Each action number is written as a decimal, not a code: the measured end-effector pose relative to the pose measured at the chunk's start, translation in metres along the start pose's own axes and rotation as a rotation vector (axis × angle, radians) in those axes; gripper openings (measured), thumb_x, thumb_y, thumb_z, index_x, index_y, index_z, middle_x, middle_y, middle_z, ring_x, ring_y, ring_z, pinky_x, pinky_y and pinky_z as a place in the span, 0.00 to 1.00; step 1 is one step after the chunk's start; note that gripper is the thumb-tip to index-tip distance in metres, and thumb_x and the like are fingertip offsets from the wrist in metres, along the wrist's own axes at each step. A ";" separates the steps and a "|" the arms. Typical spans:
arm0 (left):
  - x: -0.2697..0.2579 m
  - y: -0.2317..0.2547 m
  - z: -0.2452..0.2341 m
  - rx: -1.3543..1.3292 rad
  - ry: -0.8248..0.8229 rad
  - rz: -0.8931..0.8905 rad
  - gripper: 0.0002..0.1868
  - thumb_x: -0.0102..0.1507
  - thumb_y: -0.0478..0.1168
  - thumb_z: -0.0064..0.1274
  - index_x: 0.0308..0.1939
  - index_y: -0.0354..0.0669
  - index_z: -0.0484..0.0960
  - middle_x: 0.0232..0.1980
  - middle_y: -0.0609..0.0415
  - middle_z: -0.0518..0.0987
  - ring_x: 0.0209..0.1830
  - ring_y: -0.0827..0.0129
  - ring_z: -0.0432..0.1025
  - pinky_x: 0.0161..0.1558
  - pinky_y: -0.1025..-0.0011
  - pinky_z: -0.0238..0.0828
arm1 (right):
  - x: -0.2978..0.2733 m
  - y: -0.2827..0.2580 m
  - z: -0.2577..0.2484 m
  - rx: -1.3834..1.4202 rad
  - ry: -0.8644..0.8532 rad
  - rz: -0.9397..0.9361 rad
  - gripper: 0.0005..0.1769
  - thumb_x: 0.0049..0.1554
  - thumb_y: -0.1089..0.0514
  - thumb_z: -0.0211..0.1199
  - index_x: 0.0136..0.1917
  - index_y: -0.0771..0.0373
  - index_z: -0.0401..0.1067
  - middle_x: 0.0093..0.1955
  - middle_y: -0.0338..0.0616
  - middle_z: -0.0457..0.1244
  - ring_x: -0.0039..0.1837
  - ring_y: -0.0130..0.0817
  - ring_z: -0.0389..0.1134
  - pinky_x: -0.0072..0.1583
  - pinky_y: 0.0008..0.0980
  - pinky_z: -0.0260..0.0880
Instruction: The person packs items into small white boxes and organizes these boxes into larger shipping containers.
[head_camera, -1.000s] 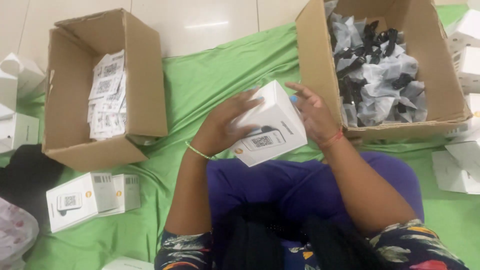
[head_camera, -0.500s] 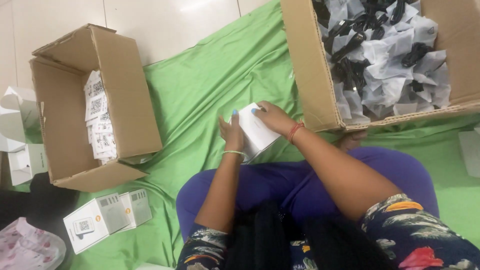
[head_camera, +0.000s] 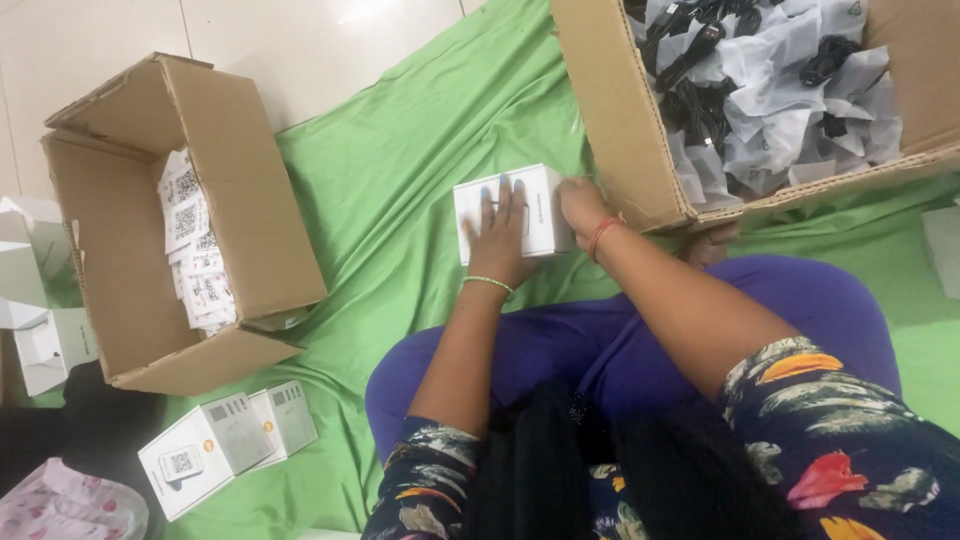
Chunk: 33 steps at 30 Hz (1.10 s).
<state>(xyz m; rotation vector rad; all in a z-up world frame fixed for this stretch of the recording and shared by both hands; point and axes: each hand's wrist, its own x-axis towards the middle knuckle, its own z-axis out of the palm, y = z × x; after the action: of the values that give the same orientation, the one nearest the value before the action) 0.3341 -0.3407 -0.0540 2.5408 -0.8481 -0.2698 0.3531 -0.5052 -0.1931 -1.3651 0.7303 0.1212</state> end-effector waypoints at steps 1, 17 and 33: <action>-0.001 0.014 -0.017 -0.001 -0.003 -0.002 0.67 0.43 0.50 0.72 0.76 0.39 0.44 0.80 0.37 0.42 0.81 0.40 0.42 0.76 0.46 0.47 | 0.006 0.006 -0.002 0.000 -0.001 0.003 0.16 0.60 0.57 0.50 0.51 0.67 0.74 0.46 0.46 0.68 0.49 0.34 0.67 0.52 0.35 0.67; 0.015 -0.055 0.030 0.089 0.328 -0.017 0.54 0.52 0.29 0.66 0.80 0.58 0.59 0.83 0.51 0.58 0.81 0.45 0.52 0.75 0.56 0.60 | -0.020 -0.049 -0.013 0.255 0.076 -0.091 0.34 0.53 0.59 0.73 0.66 0.72 0.59 0.54 0.50 0.67 0.49 0.34 0.72 0.48 0.30 0.75; 0.018 -0.067 0.027 -0.231 0.523 0.127 0.23 0.70 0.36 0.55 0.70 0.48 0.74 0.75 0.51 0.74 0.79 0.51 0.64 0.79 0.56 0.59 | -0.085 -0.122 -0.005 -0.310 -0.179 -0.732 0.15 0.62 0.55 0.52 0.51 0.61 0.78 0.50 0.42 0.72 0.53 0.34 0.74 0.58 0.37 0.73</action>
<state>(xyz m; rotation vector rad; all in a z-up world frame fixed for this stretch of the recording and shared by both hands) 0.3753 -0.3133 -0.1104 2.1761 -0.7151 0.3093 0.3444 -0.5107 -0.0445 -1.8134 0.0301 -0.2316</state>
